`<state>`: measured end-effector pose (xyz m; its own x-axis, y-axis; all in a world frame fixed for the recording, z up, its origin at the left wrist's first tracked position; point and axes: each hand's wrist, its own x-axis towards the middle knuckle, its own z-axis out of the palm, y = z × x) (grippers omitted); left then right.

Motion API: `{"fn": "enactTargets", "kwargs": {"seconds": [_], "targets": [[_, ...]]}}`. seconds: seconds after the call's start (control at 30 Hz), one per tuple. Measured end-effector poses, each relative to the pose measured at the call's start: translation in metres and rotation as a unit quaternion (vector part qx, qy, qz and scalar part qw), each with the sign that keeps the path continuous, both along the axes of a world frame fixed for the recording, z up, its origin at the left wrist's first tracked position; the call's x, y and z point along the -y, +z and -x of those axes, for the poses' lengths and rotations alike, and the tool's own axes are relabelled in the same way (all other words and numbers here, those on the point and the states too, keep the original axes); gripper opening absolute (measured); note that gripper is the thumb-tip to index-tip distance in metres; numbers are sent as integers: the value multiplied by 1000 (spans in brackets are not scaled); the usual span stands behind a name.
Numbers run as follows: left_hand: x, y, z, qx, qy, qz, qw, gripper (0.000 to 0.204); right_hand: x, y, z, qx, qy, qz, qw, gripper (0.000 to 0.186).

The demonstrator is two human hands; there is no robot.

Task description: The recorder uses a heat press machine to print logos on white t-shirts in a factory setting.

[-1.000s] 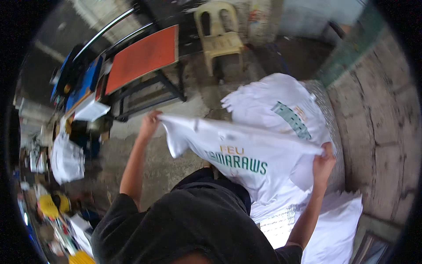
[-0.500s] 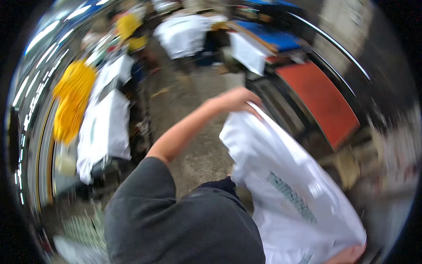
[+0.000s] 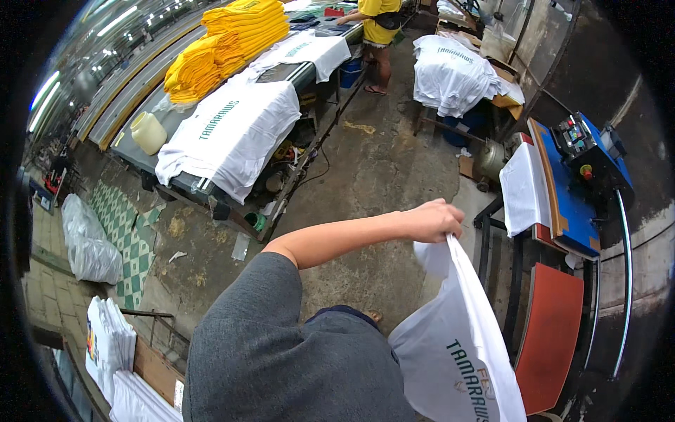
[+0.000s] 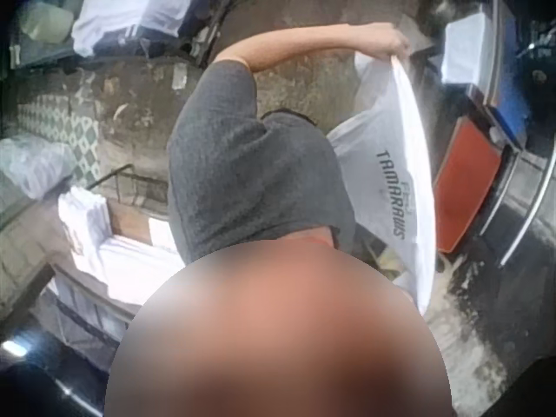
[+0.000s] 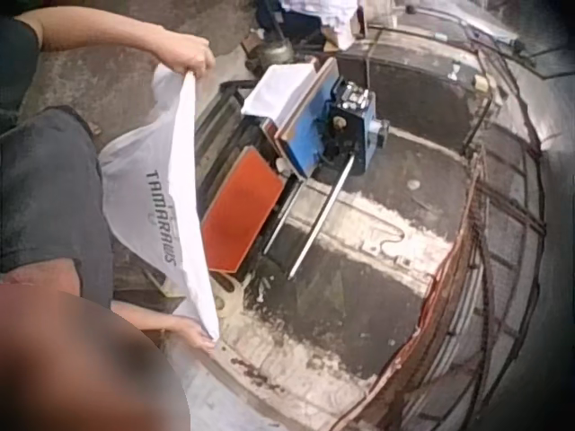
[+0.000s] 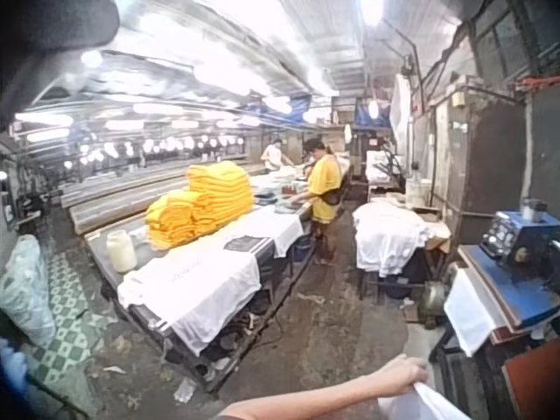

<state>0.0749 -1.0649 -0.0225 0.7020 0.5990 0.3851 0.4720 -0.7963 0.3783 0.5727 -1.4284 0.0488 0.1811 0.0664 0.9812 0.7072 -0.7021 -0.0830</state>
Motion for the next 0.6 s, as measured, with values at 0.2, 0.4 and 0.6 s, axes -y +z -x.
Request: {"fn": "enactTargets", "kwargs": {"seconds": [0.2, 0.4, 0.6], "targets": [[-37, -22, -29, 256, 208, 138, 934, 13, -40, -49, -24, 9, 121, -116, 986, 23], [-102, 11, -104, 341, 184, 17, 922, 15, -39, -65, -61, -134, -83, -66, 985, 26], [-178, 87, -236, 333, 102, -148, 926, 12, -55, -46, -108, -132, -102, -76, 983, 21]]}}
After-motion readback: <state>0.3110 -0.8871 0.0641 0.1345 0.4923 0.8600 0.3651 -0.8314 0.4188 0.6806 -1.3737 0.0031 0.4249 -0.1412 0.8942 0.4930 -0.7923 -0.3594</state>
